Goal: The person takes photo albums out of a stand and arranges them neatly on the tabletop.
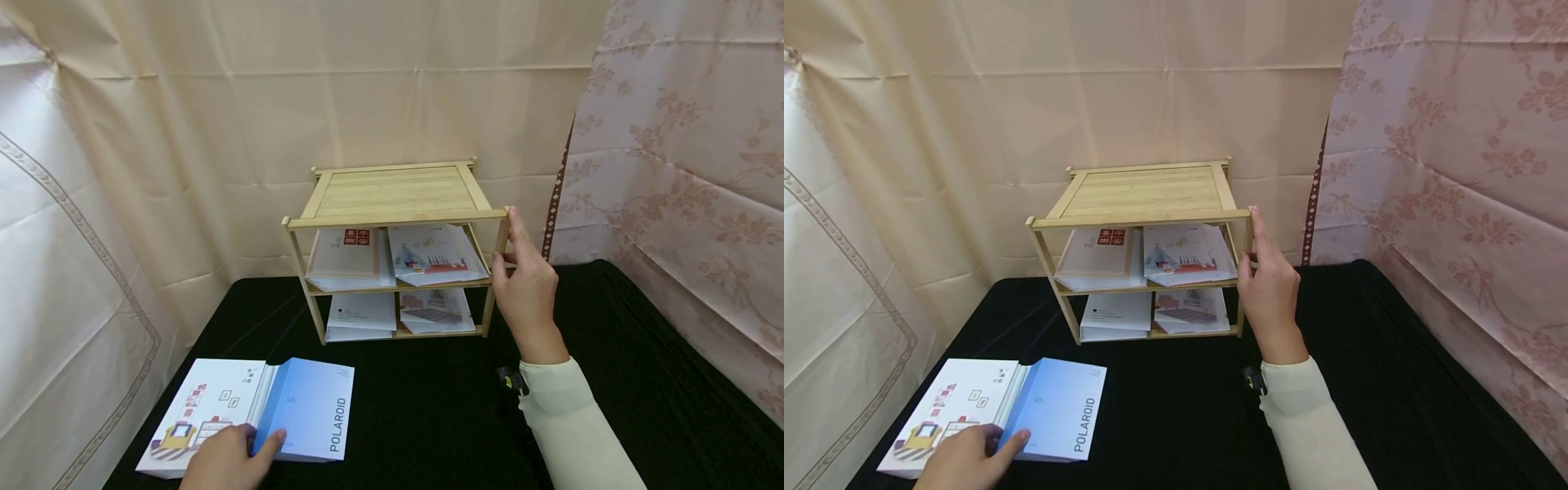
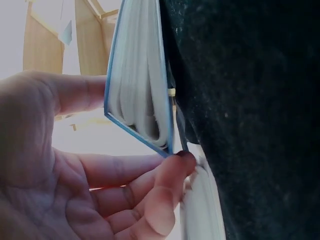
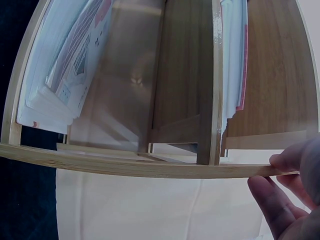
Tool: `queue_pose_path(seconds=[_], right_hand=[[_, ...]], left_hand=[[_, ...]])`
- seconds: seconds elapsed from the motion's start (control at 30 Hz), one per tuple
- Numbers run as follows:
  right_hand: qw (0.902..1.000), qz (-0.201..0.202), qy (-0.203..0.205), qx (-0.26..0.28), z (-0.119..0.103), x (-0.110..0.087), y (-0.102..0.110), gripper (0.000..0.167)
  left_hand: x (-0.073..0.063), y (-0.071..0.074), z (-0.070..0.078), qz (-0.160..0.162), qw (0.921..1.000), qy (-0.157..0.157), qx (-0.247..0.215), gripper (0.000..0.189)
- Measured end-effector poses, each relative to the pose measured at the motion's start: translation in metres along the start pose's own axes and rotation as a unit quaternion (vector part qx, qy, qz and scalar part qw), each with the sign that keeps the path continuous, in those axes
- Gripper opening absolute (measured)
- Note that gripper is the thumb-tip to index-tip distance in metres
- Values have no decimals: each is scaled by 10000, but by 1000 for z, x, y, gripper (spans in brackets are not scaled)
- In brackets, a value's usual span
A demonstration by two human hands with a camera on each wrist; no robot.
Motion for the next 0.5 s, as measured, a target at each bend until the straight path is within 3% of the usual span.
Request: queue_pose_path(seconds=[0.5], right_hand=[[10000,10,-46,7,-1,0,1,81]], left_hand=[[-2,-5,10,79,9996,-125,250,59]])
Point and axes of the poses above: each hand's wrist, its own x-axis towards the middle knuckle, its own y-axis out of the back of the hand, z = x × y, the point moved 9 cm from there along x, towards the middle knuckle, and after that the axes turned 2 degrees about y, right-handed, at the moved point
